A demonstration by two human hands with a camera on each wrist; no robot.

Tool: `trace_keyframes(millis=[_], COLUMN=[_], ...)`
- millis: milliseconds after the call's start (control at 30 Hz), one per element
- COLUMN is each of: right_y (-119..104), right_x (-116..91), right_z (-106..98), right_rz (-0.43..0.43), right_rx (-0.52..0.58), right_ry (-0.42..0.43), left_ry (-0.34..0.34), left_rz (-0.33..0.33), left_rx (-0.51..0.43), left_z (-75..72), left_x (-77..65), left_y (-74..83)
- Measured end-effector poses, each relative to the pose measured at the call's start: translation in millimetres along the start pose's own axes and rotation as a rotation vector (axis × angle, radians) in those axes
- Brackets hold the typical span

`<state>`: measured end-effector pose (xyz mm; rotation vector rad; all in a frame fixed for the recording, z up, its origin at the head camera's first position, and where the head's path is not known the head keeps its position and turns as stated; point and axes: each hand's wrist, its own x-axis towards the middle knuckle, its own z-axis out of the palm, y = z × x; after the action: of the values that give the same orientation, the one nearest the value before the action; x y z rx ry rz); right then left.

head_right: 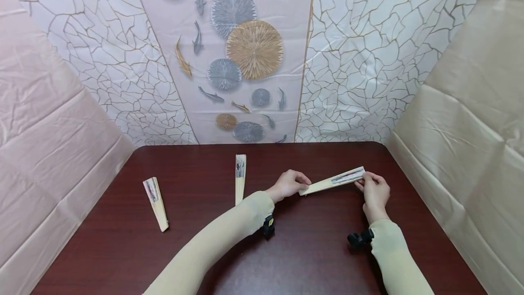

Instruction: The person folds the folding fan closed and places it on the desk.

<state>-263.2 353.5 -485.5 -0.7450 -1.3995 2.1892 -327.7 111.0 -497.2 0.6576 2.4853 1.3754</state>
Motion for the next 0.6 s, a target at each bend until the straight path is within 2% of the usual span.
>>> trace_keyframes(millis=[333, 600], right_y=[3.3, 4.4], right_x=[-0.9, -2.7], right_z=[-3.3, -1.9], right_rz=[0.005, 0.005], right_rx=[-0.064, -0.109], right_ry=[0.022, 0.025], left_ry=[-0.026, -0.024], left_rz=[0.096, 0.122], left_rx=[0.198, 0.254], left_z=[1.4, 1.8], left_x=[-2.9, -4.4], left_y=[7.4, 7.4])
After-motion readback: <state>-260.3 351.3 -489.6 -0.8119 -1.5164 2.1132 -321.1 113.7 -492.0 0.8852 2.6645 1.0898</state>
